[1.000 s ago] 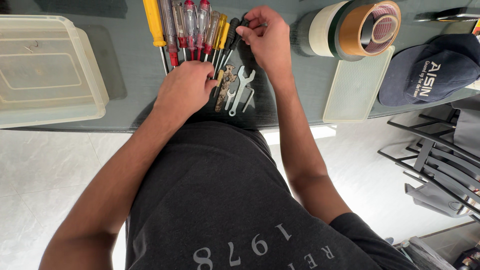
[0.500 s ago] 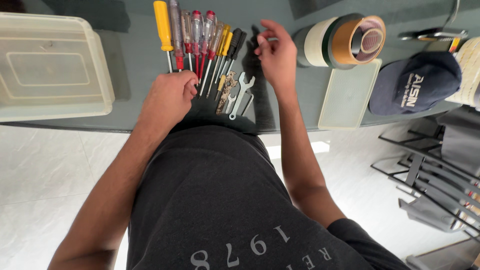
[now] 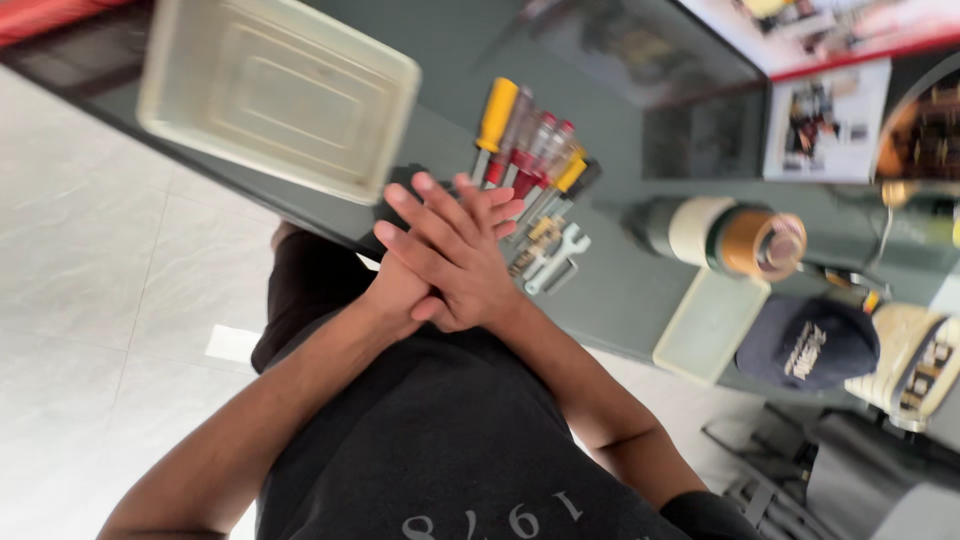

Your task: The person sorts various tools and hardware items from a red basket onto a glass table and into a clear plastic container. They handle screwdrivers, pliers, a wrench, a T-handle tool, and a roll of tape, arranging them methodically on the surface and inside the container.

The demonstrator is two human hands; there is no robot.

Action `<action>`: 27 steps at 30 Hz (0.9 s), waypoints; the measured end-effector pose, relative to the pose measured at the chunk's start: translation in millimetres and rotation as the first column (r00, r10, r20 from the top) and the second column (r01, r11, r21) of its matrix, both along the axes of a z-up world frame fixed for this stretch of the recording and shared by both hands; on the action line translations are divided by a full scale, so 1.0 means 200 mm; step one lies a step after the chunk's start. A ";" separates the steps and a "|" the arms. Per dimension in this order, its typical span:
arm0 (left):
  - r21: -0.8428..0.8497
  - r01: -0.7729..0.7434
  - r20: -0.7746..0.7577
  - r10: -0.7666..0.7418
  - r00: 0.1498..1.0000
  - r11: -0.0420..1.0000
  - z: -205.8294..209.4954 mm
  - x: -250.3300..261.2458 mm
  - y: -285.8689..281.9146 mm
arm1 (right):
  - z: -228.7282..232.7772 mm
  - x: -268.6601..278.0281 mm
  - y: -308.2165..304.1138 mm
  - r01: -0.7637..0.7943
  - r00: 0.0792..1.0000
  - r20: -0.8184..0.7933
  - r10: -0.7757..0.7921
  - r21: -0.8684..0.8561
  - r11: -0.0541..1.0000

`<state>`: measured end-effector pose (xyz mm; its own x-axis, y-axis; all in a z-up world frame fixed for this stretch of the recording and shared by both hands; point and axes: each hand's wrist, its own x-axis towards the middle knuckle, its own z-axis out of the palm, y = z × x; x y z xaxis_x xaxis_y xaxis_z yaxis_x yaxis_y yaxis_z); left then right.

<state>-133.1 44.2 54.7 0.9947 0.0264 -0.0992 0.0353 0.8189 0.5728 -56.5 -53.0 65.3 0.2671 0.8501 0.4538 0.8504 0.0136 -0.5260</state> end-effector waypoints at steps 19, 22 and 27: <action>0.964 -0.247 0.188 0.403 0.896 0.100 0.37 -0.59 1.97 | 0.08 -0.16 1.29 0.283 0.907 -0.252 -0.337 -0.228 0.932; 0.965 -0.261 0.228 0.420 0.878 0.024 0.37 -0.66 2.20 | 0.12 -0.20 1.49 0.280 0.910 -0.250 -0.329 -0.213 0.936; 0.977 -0.211 0.205 0.403 0.892 -0.030 0.32 -0.71 2.45 | 0.16 -0.24 1.75 0.289 0.910 -0.256 -0.325 -0.171 0.942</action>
<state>-274.9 535.0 118.1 0.8420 0.4907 0.2243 0.0872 -0.5341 0.8409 -105.2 297.6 96.8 0.6230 0.7512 0.2181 0.6222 -0.3069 -0.7202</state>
